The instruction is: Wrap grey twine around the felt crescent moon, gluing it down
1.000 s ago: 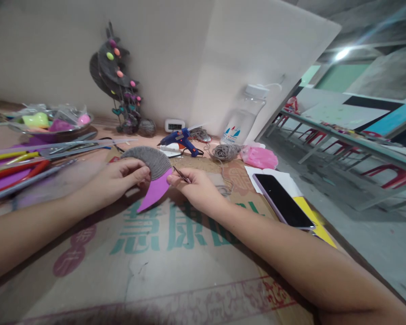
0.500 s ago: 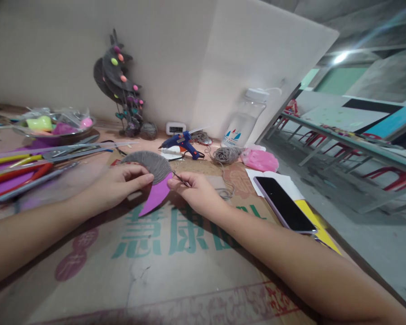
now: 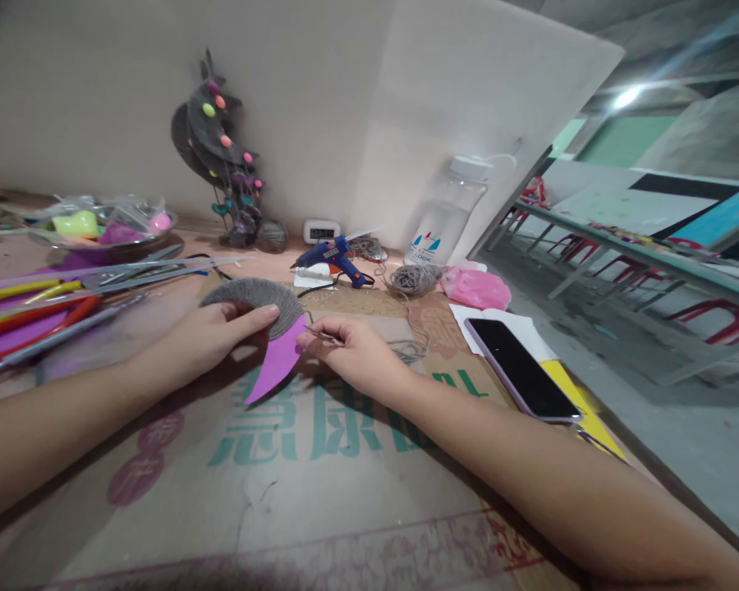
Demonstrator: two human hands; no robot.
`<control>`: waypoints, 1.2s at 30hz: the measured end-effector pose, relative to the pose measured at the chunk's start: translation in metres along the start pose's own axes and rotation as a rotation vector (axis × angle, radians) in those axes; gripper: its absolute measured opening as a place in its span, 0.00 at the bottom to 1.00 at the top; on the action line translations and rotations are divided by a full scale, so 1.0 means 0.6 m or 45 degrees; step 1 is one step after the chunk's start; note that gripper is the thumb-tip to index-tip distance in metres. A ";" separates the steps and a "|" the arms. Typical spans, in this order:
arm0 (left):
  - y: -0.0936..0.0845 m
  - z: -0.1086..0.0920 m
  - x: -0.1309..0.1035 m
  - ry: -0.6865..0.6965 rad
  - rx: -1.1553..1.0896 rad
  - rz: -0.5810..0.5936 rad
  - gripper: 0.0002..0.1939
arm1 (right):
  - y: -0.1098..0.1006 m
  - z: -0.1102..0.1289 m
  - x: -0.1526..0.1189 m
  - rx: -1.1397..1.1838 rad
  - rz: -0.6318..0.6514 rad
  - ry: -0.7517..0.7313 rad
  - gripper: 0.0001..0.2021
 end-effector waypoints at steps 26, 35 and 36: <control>0.001 -0.020 -0.005 0.012 -0.321 0.069 0.14 | -0.002 -0.002 0.002 0.014 0.017 0.030 0.15; 0.001 -0.015 -0.003 0.003 -0.191 0.045 0.16 | -0.007 -0.009 0.005 0.029 0.042 0.042 0.18; 0.001 -0.014 -0.002 0.011 -0.173 0.039 0.16 | -0.007 -0.009 0.006 0.035 0.051 0.041 0.17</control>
Point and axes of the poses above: each hand's wrist, its own x-axis towards the middle knuckle, its own y-axis out of the palm, z = x × y, the point moved 1 cm from there along x, towards the middle knuckle, and after that the axes turned 2 degrees about y, right-handed, at the moved point
